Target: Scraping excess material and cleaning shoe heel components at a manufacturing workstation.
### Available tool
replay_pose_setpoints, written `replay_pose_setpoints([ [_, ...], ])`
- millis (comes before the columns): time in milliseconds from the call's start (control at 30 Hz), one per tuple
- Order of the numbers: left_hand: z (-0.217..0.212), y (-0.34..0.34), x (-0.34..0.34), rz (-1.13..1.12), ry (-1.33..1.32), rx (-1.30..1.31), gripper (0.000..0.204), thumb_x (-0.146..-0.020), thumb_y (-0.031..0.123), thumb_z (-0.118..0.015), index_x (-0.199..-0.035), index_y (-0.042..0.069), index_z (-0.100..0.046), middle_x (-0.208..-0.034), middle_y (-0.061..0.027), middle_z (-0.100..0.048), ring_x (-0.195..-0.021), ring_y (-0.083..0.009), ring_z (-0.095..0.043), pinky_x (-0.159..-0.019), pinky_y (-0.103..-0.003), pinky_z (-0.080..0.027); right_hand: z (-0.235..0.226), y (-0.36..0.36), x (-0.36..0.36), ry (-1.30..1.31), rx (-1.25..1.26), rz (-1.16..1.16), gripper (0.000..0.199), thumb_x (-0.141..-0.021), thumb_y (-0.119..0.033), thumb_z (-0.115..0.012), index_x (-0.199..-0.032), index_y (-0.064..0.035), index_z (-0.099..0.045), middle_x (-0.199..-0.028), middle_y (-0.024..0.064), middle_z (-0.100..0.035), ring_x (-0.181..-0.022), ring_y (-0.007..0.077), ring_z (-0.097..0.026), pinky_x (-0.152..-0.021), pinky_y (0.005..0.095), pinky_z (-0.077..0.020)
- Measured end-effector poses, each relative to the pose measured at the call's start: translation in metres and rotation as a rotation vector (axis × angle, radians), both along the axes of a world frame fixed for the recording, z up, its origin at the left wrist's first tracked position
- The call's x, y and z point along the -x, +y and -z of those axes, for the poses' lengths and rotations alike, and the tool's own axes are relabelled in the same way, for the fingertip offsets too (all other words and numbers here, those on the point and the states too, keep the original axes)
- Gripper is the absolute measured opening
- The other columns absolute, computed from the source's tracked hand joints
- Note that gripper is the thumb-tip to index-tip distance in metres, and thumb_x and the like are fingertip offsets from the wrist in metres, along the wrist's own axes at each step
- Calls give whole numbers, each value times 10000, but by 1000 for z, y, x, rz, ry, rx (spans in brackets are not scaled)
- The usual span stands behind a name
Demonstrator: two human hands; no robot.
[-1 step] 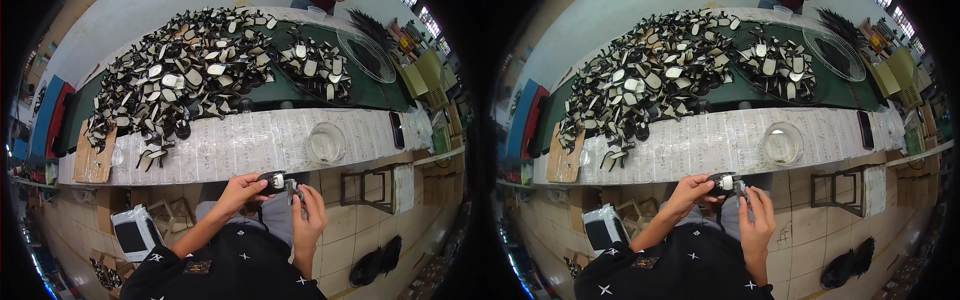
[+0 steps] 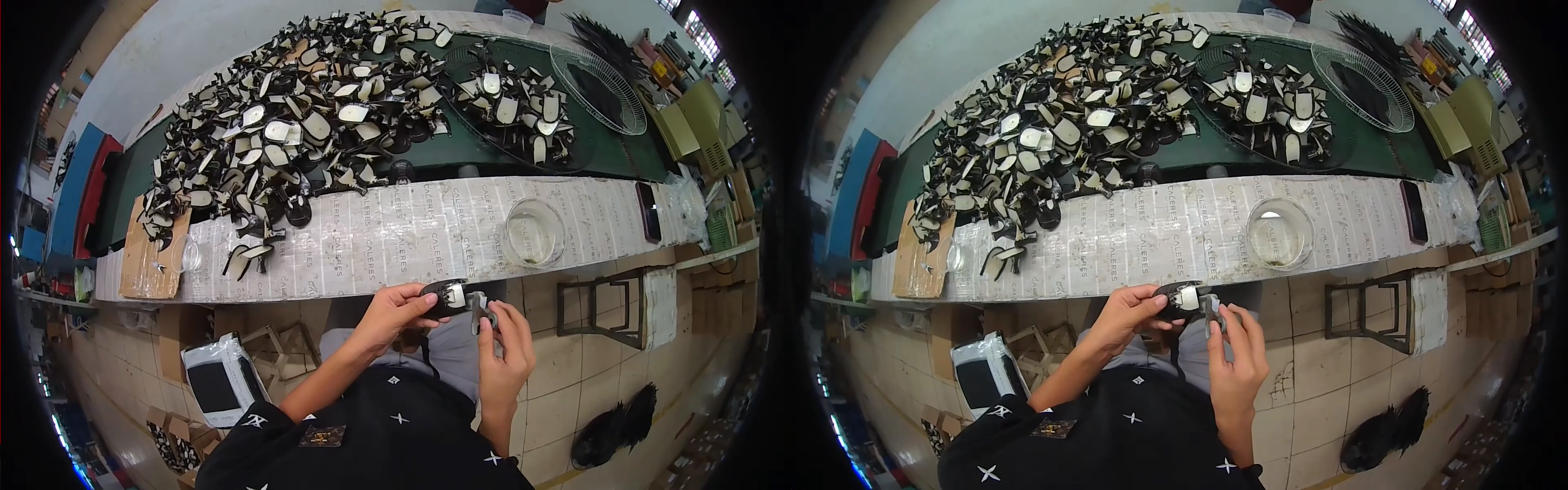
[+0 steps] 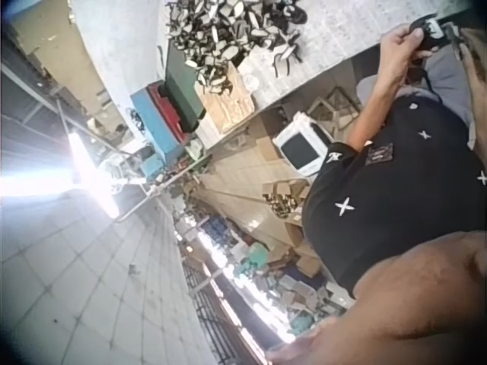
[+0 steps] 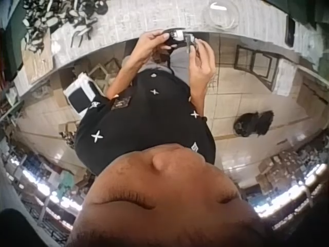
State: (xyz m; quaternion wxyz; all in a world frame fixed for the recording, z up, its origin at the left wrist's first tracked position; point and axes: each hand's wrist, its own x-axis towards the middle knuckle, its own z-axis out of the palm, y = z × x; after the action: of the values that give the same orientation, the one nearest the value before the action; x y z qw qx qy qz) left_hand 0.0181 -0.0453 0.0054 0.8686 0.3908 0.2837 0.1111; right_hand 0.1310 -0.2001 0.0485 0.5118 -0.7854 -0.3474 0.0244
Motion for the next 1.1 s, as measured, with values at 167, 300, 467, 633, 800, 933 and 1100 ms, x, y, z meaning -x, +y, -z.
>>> replay_pose_setpoints([
  [167,3,-1,-1,-12,-14,53,321,-1000,178,-608,-1178,-88,-633,-1068,-148,-702,-919,-197,-721,-769,-206,-607,-1,-3,-1,27,-18,14,244,-880,21,-694,-1124,21,-695,-1147,158,-645,-967,247,-667,-715,307,-587],
  [300,3,-1,-1,-21,-13,62,332,-1000,180,-610,-1189,-92,-625,-1092,-144,-696,-944,-202,-717,-783,-219,-609,0,-3,2,34,-34,-32,238,-876,10,-703,-1114,19,-698,-1143,159,-647,-969,272,-669,-755,334,-572],
  [467,3,-2,-1,-14,-4,65,324,-1002,174,-606,-1187,-91,-624,-1082,-141,-696,-942,-199,-717,-786,-221,-610,6,0,-4,-144,52,24,242,-869,12,-709,-1110,15,-697,-1141,160,-644,-979,295,-668,-796,371,-555],
  [633,2,-2,0,-15,9,58,309,-1005,172,-601,-1172,-86,-630,-1069,-133,-696,-934,-190,-716,-782,-218,-608,0,-5,-13,-54,20,20,244,-876,23,-696,-1121,19,-696,-1147,165,-644,-974,267,-675,-764,332,-587],
  [800,0,-2,-2,28,-8,10,302,-1004,184,-606,-1162,-72,-633,-1052,-126,-698,-916,-174,-713,-770,-220,-604,-2,3,-8,151,-94,-118,242,-878,33,-686,-1120,41,-691,-1155,158,-653,-945,210,-687,-753,306,-611],
  [933,-2,-4,-1,36,-24,-35,297,-1002,205,-613,-1153,-50,-638,-1018,-109,-700,-885,-144,-704,-765,-222,-591,1,10,-7,241,-125,-163,239,-891,24,-681,-1127,61,-678,-1142,148,-659,-951,189,-681,-767,292,-602],
  [1100,4,2,0,72,-20,-65,292,-998,169,-610,-1184,-55,-620,-1039,-109,-700,-871,-146,-704,-764,-242,-586,10,10,-10,533,-230,-169,222,-925,0,-657,-1137,64,-672,-1129,118,-668,-966,148,-660,-809,269,-574],
])
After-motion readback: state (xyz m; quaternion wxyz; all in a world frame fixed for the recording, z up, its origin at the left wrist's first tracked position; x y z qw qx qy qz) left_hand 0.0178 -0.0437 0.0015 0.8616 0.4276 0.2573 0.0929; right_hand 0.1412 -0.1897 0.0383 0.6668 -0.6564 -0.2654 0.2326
